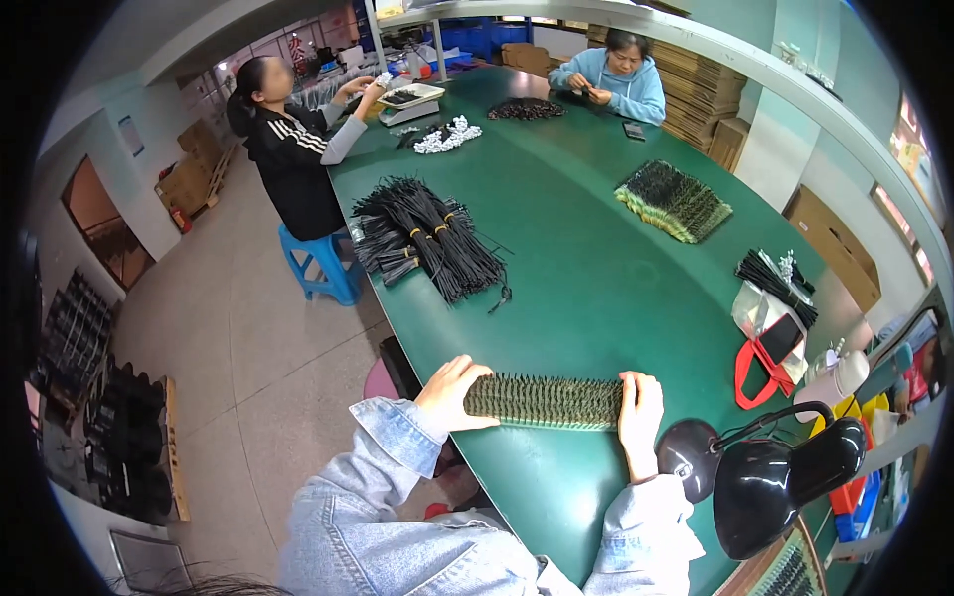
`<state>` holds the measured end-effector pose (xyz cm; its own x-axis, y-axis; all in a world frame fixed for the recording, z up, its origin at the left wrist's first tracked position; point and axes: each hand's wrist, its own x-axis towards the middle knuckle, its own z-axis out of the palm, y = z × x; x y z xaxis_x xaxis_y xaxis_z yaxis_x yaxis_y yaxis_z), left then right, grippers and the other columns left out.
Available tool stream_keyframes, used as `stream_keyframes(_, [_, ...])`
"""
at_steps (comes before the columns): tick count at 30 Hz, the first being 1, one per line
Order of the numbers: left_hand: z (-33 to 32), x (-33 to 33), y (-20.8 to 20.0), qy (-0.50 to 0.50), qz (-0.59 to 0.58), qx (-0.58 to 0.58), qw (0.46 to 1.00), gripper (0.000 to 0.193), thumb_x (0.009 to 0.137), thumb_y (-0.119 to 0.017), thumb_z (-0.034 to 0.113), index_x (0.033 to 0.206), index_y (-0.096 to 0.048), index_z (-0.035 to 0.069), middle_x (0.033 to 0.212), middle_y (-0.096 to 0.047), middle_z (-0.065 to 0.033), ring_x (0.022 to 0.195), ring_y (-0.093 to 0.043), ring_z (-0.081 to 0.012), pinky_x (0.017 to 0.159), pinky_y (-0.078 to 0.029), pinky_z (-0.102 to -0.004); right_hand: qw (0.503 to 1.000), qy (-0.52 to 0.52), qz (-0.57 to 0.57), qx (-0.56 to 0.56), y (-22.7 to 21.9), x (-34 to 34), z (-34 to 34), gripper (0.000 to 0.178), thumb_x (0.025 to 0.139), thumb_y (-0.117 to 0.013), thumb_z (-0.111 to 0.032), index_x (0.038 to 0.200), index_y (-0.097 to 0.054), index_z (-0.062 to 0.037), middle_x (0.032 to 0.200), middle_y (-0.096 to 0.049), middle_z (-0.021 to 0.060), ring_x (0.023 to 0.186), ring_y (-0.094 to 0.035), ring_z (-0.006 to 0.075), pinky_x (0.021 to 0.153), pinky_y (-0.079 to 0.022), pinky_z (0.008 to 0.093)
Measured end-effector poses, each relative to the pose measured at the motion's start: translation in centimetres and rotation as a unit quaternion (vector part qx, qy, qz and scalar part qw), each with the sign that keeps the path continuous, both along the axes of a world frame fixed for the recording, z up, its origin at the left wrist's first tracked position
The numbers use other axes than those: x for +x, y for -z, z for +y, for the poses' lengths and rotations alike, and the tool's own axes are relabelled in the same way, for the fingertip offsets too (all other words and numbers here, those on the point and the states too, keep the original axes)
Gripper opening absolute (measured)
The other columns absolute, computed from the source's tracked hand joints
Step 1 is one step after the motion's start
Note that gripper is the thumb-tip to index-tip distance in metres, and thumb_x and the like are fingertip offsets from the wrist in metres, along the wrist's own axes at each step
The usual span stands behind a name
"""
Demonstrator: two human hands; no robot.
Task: The person puts down a phone, then picks up bristle strips one at a time, turns each strip under a desk lamp, and places them onto a tray.
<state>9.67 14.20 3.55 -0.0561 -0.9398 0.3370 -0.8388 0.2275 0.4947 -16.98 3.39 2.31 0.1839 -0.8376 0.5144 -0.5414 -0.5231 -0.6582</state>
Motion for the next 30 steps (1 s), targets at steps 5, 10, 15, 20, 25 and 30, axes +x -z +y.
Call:
stream_keyframes(5, [-0.1,-0.5,0.3,0.002,0.007,-0.006,1.0,0.058,0.053,-0.072,0.035,0.097,-0.046,0.007,0.091,-0.044,-0.0101,0.09,-0.044,-0.0267,0.078,-0.037,-0.0358,0.997,-0.002,-0.001,0.075,-0.8,-0.2,0.3,0.014,0.083,-0.043,-0.009,0.087,-0.054,-0.0023,0.088,-0.053,0.0117,0.086,-0.05,0.0245,0.079,-0.037,0.0319])
stream_keyframes(10, [-2.1,-0.5,0.8,0.006,0.013,-0.039,0.999,0.058,0.053,-0.073,0.035,0.096,-0.046,0.008,0.088,-0.045,-0.0097,0.088,-0.046,-0.0271,0.078,-0.037,-0.0369,0.985,0.055,0.065,-0.15,-3.0,0.7,1.9,0.013,0.08,-0.047,-0.009,0.09,-0.054,-0.0048,0.097,-0.052,0.0116,0.103,-0.045,0.0281,0.093,-0.028,0.0405])
stream_keyframes(15, [-6.0,0.7,0.6,0.019,-0.012,-0.011,1.0,0.061,0.054,-0.073,0.037,0.099,-0.046,0.007,0.092,-0.046,-0.0114,0.092,-0.045,-0.0283,0.082,-0.037,-0.0373,0.993,-0.02,0.052,-0.104,-3.2,1.8,4.6,0.017,0.076,-0.05,-0.007,0.093,-0.053,-0.0054,0.106,-0.049,0.0122,0.114,-0.036,0.0313,0.1,-0.016,0.0475])
stream_keyframes(20, [-11.6,2.6,0.5,0.054,-0.009,0.071,0.996,0.067,0.054,-0.073,0.04,0.104,-0.045,0.005,0.097,-0.046,-0.0139,0.096,-0.044,-0.0298,0.085,-0.036,-0.0375,0.99,-0.117,0.062,-0.054,-1.4,1.9,5.3,0.017,0.072,-0.054,-0.008,0.089,-0.054,-0.0059,0.103,-0.049,0.0127,0.112,-0.038,0.0312,0.098,-0.02,0.0484])
stream_keyframes(25, [-16.5,0.4,1.6,-0.03,-0.033,0.009,0.999,0.07,0.054,-0.07,0.046,0.104,-0.046,0.004,0.098,-0.046,-0.0138,0.095,-0.045,-0.0288,0.082,-0.035,-0.0373,0.966,-0.237,0.091,0.047,-1.3,2.6,6.0,0.017,0.072,-0.056,-0.011,0.088,-0.056,-0.0066,0.107,-0.049,0.0118,0.114,-0.036,0.0309,0.098,-0.023,0.0461])
stream_keyframes(30, [-18.9,-4.0,1.5,-0.148,-0.071,-0.051,0.985,0.07,0.056,-0.066,0.051,0.102,-0.047,0.002,0.095,-0.047,-0.0139,0.091,-0.046,-0.027,0.078,-0.034,-0.0353,0.928,-0.35,0.113,0.056,-0.3,3.5,7.0,0.021,0.071,-0.057,-0.014,0.091,-0.056,-0.0071,0.108,-0.048,0.0114,0.112,-0.038,0.0302,0.098,-0.024,0.0439])
